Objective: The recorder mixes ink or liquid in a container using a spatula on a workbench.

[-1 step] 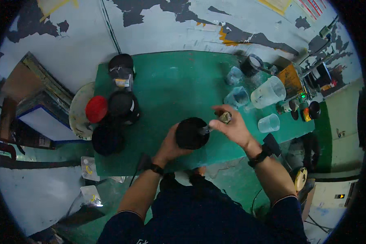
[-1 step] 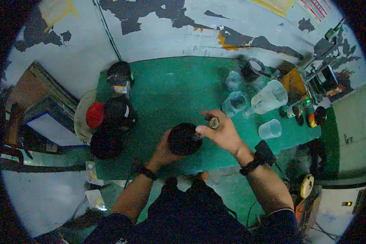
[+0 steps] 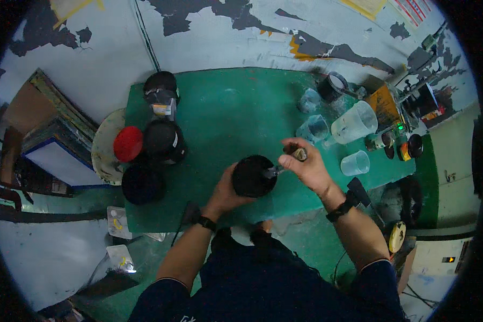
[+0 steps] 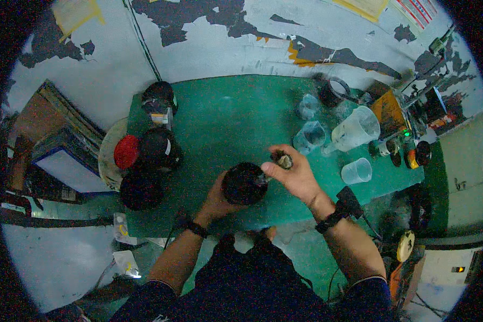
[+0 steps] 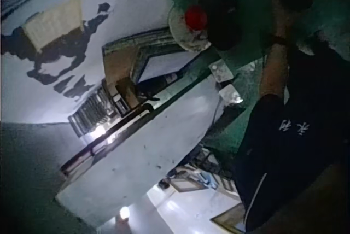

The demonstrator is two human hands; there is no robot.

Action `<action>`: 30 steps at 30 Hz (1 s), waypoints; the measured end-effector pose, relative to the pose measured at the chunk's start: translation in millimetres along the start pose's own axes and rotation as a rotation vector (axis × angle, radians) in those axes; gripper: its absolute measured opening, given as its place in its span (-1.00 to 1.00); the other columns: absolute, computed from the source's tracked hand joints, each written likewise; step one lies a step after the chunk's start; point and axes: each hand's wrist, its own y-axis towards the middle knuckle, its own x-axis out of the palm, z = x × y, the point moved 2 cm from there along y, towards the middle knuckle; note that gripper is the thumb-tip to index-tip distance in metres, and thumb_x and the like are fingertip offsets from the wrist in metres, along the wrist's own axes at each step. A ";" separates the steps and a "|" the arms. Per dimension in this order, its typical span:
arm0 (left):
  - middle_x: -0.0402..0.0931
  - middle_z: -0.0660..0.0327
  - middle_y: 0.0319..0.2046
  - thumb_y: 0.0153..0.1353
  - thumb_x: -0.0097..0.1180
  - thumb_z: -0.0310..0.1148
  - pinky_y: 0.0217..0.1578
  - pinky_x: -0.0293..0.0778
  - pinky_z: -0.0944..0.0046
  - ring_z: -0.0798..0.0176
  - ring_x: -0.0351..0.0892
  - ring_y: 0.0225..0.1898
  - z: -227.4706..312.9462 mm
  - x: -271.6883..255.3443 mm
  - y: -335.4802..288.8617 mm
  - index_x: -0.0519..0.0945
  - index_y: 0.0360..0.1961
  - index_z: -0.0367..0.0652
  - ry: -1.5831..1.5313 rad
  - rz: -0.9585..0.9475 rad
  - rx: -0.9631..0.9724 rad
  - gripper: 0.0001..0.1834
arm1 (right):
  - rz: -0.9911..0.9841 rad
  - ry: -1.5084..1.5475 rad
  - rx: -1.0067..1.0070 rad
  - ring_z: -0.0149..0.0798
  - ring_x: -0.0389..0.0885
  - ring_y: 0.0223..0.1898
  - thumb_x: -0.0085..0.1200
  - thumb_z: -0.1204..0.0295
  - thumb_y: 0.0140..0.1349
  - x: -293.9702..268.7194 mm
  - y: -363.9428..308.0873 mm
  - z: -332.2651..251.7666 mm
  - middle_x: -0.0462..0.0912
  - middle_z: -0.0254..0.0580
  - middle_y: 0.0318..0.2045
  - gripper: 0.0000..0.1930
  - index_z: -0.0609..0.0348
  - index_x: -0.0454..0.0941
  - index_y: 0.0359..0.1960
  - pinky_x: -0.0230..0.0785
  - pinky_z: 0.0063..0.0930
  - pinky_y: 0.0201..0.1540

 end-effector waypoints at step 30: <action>0.44 0.03 0.35 -0.30 0.79 -0.17 0.39 0.42 0.00 0.00 0.47 0.38 5.4 9.1 1.4 0.32 0.45 -0.13 -0.255 0.037 0.051 0.24 | 0.144 0.597 0.101 -0.48 0.48 -0.54 0.18 0.31 0.50 66.9 34.3 -24.5 0.59 -0.35 -0.59 -0.66 0.28 0.70 -0.43 0.35 -0.46 -0.44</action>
